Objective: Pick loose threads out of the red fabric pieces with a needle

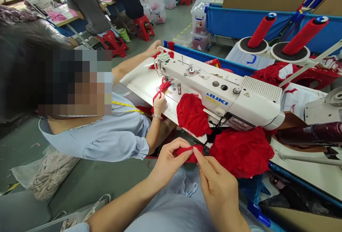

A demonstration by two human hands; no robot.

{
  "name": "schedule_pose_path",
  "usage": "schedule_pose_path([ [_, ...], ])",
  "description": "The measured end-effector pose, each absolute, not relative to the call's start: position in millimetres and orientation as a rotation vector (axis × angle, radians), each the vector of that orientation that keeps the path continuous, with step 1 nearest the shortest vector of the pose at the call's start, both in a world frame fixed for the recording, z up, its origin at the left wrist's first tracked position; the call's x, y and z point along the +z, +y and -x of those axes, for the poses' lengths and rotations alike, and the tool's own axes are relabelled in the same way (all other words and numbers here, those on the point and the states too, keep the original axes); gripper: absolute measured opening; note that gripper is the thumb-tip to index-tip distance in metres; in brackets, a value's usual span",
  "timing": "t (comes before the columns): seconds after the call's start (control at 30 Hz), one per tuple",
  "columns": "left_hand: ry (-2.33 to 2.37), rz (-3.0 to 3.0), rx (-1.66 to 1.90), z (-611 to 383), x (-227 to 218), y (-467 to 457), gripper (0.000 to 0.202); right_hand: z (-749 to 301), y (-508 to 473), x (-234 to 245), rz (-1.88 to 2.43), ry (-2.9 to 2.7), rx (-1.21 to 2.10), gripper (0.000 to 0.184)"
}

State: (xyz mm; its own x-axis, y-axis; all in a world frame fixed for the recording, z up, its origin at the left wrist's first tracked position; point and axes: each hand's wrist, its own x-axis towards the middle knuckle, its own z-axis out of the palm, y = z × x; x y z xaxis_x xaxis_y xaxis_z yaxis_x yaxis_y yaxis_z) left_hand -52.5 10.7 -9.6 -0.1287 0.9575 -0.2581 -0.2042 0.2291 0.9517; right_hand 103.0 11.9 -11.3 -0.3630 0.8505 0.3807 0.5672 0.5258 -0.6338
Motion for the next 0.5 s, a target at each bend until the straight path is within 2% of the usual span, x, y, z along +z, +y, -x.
schedule_pose_path([
  [0.1, 1.261, -0.806, 1.215, 53.8, -8.5, 10.1, 0.021, -100.7, 11.5, -9.5, 1.123, -1.961, 0.667, 0.037],
  [0.37, 1.078, -0.541, 1.134, 54.0, -10.8, 9.0, 0.032, -94.2, 10.5, -10.9, 1.242, -1.299, 1.408, 0.024],
  [0.5, 1.061, -0.468, 1.088, 53.1, -10.5, 10.6, 0.037, -94.6, 8.7, -16.8, 1.279, -1.143, 1.501, 0.026],
])
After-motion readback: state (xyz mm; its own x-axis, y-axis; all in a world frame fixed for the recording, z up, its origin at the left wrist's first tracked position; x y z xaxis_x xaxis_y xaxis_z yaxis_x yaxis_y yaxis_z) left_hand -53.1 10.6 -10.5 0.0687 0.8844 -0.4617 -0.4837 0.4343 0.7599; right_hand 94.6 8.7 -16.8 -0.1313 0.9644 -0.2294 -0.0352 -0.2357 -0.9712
